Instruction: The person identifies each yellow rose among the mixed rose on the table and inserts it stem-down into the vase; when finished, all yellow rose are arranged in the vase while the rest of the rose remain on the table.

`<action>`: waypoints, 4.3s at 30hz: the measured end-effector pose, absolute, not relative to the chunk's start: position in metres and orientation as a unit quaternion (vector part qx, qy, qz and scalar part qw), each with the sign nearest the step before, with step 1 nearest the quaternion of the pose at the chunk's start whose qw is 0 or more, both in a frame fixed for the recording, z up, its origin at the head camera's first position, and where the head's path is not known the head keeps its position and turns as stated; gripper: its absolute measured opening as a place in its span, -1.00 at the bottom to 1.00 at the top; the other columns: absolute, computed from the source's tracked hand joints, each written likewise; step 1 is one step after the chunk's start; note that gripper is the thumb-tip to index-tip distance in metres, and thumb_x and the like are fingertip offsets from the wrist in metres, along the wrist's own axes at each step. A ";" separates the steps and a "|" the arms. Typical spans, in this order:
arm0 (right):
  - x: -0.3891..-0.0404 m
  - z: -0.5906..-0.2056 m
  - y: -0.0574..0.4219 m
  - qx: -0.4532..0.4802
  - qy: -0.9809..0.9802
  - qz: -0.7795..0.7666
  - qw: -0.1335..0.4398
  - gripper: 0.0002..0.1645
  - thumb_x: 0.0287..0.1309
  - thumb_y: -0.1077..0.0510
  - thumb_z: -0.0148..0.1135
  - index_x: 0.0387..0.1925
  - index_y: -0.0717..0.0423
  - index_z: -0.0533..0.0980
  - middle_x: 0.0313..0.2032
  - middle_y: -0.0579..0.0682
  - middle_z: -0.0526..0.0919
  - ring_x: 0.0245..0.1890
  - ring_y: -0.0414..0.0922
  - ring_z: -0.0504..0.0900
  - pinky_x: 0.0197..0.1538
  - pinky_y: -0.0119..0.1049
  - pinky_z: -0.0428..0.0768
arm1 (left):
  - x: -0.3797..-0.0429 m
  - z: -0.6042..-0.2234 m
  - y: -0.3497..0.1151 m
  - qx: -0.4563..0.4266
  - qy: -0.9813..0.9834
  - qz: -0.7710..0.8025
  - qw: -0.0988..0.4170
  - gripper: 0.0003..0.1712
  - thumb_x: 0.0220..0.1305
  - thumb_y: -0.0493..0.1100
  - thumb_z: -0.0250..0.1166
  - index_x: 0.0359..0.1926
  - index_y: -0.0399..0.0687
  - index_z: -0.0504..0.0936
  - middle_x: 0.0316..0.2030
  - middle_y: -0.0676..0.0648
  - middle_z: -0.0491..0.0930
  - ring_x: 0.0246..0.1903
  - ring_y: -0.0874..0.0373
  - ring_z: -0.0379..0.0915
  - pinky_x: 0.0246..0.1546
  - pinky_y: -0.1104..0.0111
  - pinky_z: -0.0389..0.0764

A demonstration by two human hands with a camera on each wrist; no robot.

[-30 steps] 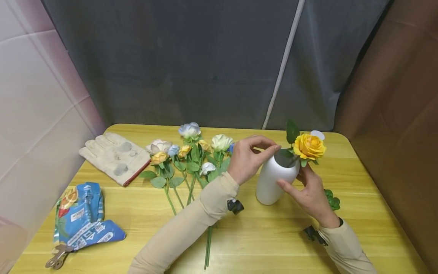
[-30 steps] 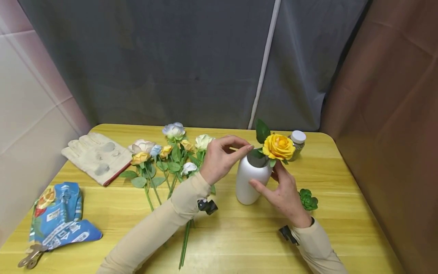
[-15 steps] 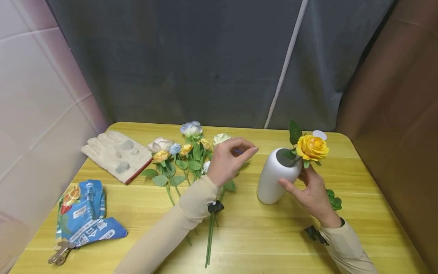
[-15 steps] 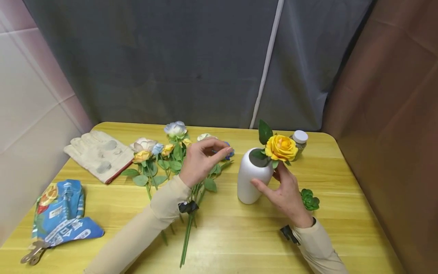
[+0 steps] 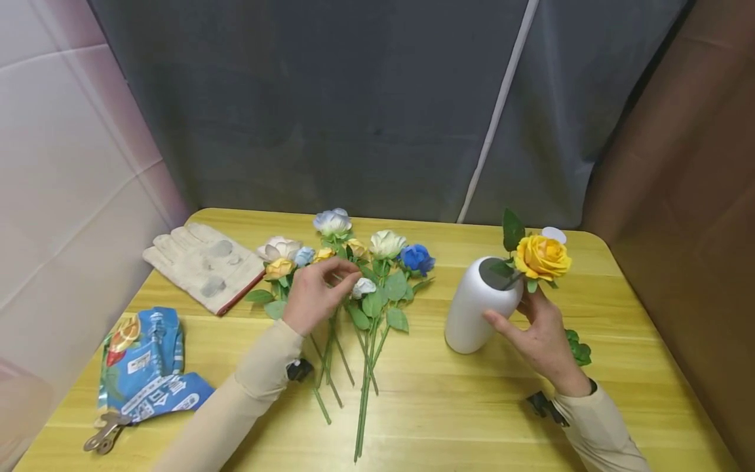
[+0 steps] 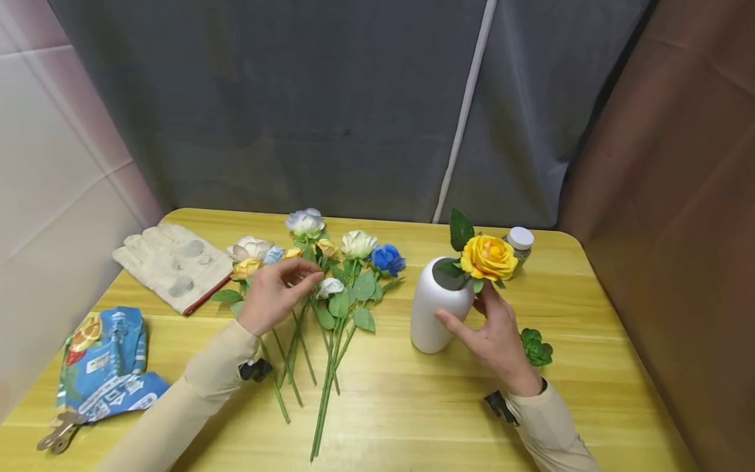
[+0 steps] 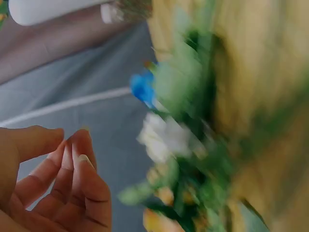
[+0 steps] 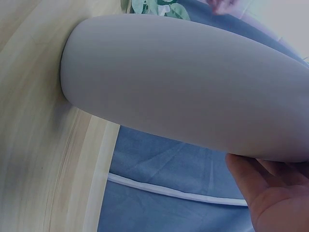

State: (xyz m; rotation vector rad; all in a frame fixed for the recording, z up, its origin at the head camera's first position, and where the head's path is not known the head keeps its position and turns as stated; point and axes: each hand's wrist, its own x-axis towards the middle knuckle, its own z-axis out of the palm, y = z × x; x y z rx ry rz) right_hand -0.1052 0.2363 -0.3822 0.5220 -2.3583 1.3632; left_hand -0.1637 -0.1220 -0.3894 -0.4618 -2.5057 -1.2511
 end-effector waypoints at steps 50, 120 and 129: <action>-0.104 -0.383 0.236 0.191 -0.832 0.486 0.185 -0.10 0.05 0.47 0.42 0.44 0.15 0.33 0.20 -0.22 0.53 0.13 -0.39 0.59 0.13 -0.60 0.58 | -0.152 -0.436 -0.217 0.001 -0.910 -0.410 -0.054 -0.74 0.36 -0.08 0.37 -0.26 -0.23 0.76 -0.53 -0.01 0.73 -0.63 0.23 0.51 -0.54 0.38 0.49; -0.104 -0.385 0.236 0.195 -0.840 0.471 0.187 -0.15 0.08 0.44 0.42 0.41 0.20 0.35 0.19 0.09 0.59 0.13 -0.43 0.58 0.13 -0.63 0.56 | -0.175 -0.301 -0.068 -0.176 -0.506 -0.821 0.198 -0.93 0.34 -0.44 0.33 -0.21 -0.28 0.60 -0.38 -0.06 0.78 -0.46 0.12 0.76 -0.32 0.18 0.80; -0.105 -0.384 0.236 0.194 -0.840 0.471 0.188 -0.16 0.07 0.44 0.43 0.40 0.21 0.36 0.19 0.12 0.60 0.12 -0.43 0.58 0.12 -0.63 0.56 | -0.185 -0.292 -0.050 -0.193 -0.481 -0.827 0.219 -0.92 0.34 -0.44 0.33 -0.22 -0.24 0.61 -0.38 -0.05 0.78 -0.45 0.13 0.76 -0.32 0.17 0.80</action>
